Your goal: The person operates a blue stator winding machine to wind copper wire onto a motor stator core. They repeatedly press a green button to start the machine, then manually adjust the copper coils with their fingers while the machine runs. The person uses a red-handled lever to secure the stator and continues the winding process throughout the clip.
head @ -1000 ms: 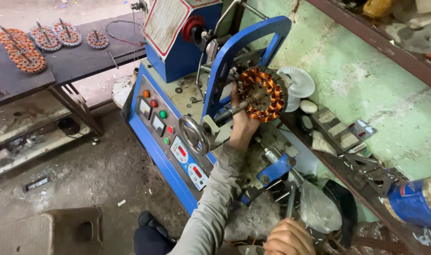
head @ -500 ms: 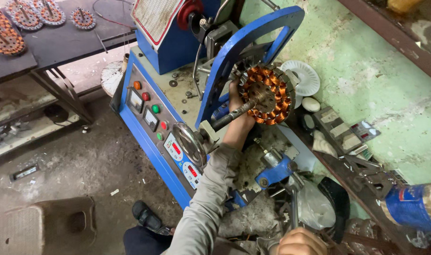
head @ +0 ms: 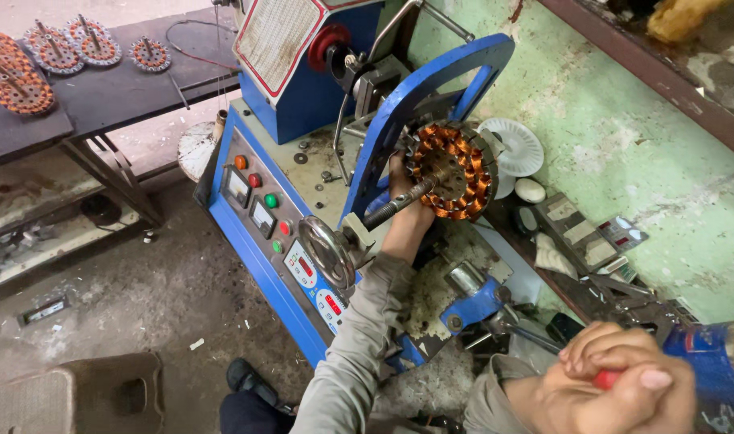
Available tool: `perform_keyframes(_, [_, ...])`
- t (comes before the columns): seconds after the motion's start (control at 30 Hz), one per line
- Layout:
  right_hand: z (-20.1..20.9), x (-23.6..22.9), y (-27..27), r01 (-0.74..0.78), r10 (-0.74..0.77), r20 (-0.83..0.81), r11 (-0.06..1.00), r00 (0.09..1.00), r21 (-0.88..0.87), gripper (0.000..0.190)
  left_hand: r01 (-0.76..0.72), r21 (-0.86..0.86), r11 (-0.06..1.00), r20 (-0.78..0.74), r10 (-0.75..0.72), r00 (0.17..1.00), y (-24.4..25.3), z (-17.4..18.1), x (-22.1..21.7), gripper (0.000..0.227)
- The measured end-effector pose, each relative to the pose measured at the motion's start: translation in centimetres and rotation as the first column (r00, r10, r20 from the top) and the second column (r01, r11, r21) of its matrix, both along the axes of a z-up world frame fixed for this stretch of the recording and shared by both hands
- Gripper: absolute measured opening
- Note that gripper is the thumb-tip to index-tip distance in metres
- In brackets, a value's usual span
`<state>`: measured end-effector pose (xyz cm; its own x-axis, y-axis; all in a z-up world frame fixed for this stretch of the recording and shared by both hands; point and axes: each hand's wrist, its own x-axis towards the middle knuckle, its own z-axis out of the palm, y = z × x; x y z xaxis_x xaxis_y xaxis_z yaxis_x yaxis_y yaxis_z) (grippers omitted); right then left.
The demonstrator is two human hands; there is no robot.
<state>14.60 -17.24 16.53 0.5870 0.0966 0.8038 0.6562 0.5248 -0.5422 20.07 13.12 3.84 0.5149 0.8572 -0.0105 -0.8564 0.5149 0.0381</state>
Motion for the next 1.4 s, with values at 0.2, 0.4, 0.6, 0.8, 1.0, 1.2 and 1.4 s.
perform_keyframes(0.2, [6.6,0.6,3.3,0.056,-0.061,-0.063,0.996,0.996,-0.069,0.045,-0.038,-0.070,0.997,-0.036,0.035,0.999,-0.3,-0.8,-0.4,0.043])
perform_keyframes(0.4, [7.3,1.4,3.7,0.055,-0.063,-0.098,0.995,0.993,-0.086,0.044,-0.042,-0.066,0.997,-0.035,0.040,0.999,0.2,-0.9,-0.3,0.041])
perform_keyframes(0.6, [7.2,0.8,3.3,0.028,-0.037,-0.112,0.997,0.993,-0.078,0.044,0.024,-0.083,0.996,-0.005,-0.024,1.000,0.0,-0.5,-0.3,0.045])
perform_keyframes(0.8, [7.6,0.9,3.5,0.032,-0.042,-0.101,0.995,0.994,-0.092,0.043,-0.008,-0.123,0.992,0.050,0.014,0.999,0.3,0.4,-0.1,0.048])
perform_keyframes(1.0, [7.0,1.4,3.5,-0.005,-0.005,-0.148,0.998,0.989,-0.070,0.044,0.055,-0.136,0.989,0.028,-0.052,0.998,0.6,-0.3,-0.1,0.047])
perform_keyframes(1.2, [7.3,5.9,3.7,-0.016,0.001,-0.091,0.985,0.996,-0.172,0.046,-0.021,0.025,0.999,0.055,0.020,0.998,0.6,-2.3,0.4,0.040])
perform_keyframes(1.4, [5.2,16.8,6.1,-0.145,0.099,-0.328,0.983,0.939,-0.117,0.045,-0.031,0.037,0.999,0.082,0.028,0.996,1.7,-2.6,0.7,0.041])
